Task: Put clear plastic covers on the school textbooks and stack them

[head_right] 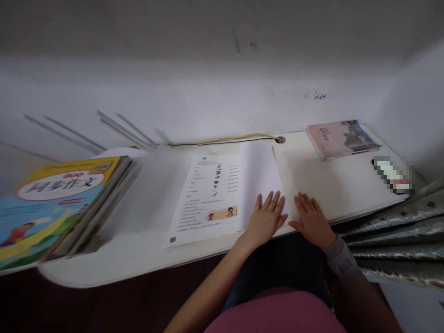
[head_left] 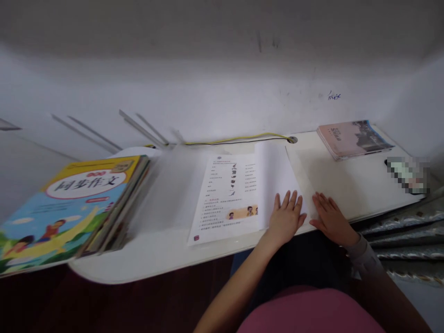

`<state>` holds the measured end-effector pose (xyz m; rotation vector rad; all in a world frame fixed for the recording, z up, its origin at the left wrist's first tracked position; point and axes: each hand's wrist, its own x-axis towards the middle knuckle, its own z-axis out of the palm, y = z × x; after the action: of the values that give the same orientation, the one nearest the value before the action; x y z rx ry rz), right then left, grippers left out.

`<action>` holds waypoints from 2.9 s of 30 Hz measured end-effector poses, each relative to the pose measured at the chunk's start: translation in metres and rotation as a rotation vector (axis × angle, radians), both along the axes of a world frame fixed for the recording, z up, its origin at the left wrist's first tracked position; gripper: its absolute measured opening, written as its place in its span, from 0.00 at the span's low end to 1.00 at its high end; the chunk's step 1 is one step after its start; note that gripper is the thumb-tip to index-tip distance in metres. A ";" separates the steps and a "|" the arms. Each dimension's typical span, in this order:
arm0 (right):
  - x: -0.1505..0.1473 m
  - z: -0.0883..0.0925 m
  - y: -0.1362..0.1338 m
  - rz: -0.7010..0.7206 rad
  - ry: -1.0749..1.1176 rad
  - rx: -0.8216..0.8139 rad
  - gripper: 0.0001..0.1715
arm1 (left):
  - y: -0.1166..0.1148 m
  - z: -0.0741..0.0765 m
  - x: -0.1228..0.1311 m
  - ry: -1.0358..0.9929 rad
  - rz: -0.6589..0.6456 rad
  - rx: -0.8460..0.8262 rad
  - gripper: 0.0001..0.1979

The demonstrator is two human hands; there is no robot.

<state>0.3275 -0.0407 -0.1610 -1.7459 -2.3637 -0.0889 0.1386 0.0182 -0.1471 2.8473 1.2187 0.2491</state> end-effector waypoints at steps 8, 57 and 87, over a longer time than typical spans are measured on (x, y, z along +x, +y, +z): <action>-0.001 -0.002 0.000 0.011 -0.002 0.014 0.40 | -0.006 0.005 0.020 0.053 -0.047 -0.030 0.27; -0.003 0.002 -0.002 -0.004 -0.026 0.022 0.38 | -0.017 0.015 0.015 0.018 -0.048 -0.064 0.23; 0.007 0.006 -0.006 0.053 0.436 0.036 0.27 | -0.014 0.007 0.018 -0.071 0.091 -0.068 0.27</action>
<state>0.3340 -0.0469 -0.1554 -1.4997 -2.0721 0.2321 0.1569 0.0043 -0.1401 2.7057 1.3183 0.3027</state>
